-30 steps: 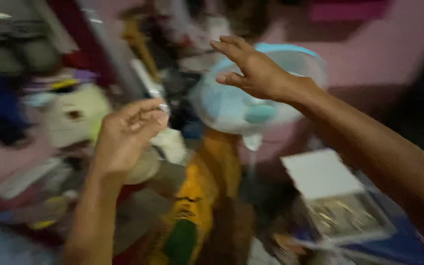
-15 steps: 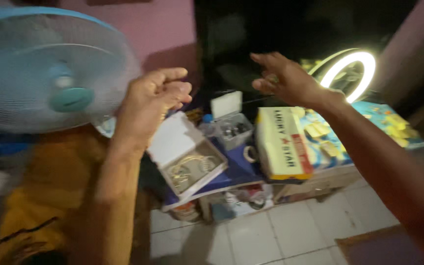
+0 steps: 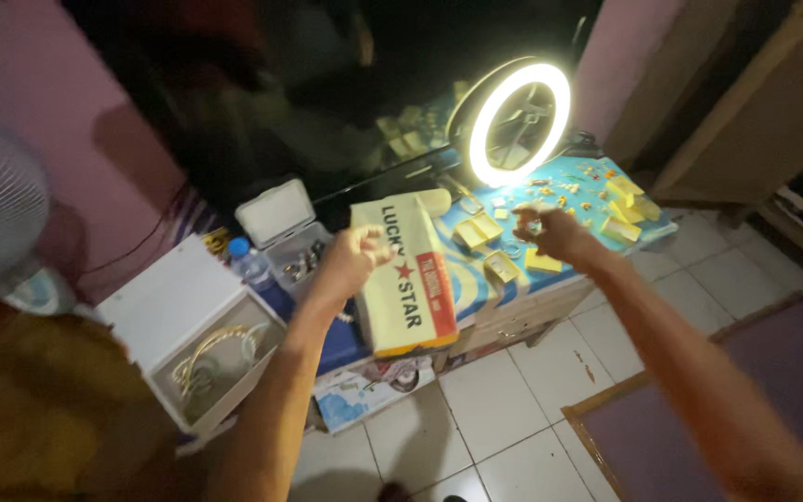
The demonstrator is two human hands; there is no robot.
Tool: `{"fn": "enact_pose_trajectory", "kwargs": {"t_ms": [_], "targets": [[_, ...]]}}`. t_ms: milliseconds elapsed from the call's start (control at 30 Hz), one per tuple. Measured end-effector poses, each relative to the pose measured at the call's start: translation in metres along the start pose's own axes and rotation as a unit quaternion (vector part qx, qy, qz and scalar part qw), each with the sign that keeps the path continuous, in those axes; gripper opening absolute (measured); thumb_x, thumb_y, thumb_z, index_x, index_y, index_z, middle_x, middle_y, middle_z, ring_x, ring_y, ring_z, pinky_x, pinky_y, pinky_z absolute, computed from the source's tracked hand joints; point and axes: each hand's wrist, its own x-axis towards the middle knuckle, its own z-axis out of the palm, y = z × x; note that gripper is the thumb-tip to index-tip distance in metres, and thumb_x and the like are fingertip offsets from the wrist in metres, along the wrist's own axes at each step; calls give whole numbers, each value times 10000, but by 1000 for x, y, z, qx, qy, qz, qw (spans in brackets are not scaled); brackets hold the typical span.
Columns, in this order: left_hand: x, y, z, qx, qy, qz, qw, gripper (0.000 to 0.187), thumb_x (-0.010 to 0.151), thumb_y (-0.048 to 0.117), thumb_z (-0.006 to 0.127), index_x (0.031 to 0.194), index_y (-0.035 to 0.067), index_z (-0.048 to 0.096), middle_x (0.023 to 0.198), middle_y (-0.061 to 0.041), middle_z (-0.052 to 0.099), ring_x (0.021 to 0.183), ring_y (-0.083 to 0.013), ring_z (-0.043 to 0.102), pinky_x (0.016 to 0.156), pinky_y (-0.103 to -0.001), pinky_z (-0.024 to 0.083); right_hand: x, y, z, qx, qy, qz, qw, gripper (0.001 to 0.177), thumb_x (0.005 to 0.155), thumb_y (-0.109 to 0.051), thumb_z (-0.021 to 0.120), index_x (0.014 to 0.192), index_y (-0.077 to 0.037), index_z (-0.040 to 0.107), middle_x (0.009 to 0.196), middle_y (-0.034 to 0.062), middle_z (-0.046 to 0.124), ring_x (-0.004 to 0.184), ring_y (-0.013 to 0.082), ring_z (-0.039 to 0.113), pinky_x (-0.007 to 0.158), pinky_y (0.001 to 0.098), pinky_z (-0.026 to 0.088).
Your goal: The person opens a wallet and places it on a wall rack, then moves to a table with a ring light and organizes jewelry. They place bracelets and necklaces into a white box and put rings into small boxes, arranging them on the table.
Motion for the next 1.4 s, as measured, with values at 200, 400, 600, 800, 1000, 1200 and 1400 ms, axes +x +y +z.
{"fn": "enact_pose_trajectory", "kwargs": {"t_ms": [200,400,600,800,1000,1200,1400], "targets": [[53,-35,43,184,-13,-12,983,560,790,314,803,1239,3,678,1005,-236,790,958,-290,792,869,-372,602,27,74,48,97,-60,61,992,461,951,-233,671,1385,-83,635,1199,154,731,880,207,674,663,335,555],[92,-25,76,162,-17,3,987,549,808,310,800,1265,30,682,1101,-233,739,1023,-324,740,902,-391,567,47,85,34,90,19,52,994,492,881,-100,697,1356,6,630,1117,155,751,852,200,692,672,304,552],[122,-35,139,134,-80,-27,987,437,854,303,738,1233,84,727,1158,-150,722,1045,-289,730,905,-354,550,64,111,14,55,22,72,996,478,828,-77,679,1304,-28,673,1111,109,742,902,187,695,703,319,569],[165,-85,205,156,-103,-27,982,282,833,266,690,937,10,749,916,-228,737,882,-344,719,806,-440,541,112,140,-16,-15,-18,-11,1000,374,842,-75,676,1207,-25,738,1111,128,781,967,190,733,823,306,571],[204,-128,245,196,37,-77,977,245,781,260,699,824,22,732,856,-240,711,816,-367,692,727,-475,521,167,165,-53,-79,-90,-85,989,343,833,-100,708,1169,-41,744,1099,127,783,994,201,749,882,316,577],[187,-107,268,173,195,-142,955,253,757,241,764,917,46,744,877,-170,737,841,-335,716,742,-446,559,180,160,-73,-91,-164,-158,969,258,831,-99,699,1071,-75,791,1023,91,805,932,183,764,835,336,593],[148,-65,279,95,115,-352,924,244,849,284,724,883,43,735,673,-134,725,545,-230,707,530,-367,586,169,142,-46,-49,-202,-173,963,206,849,-101,706,1035,-74,789,976,105,803,906,188,768,828,331,599]]}}
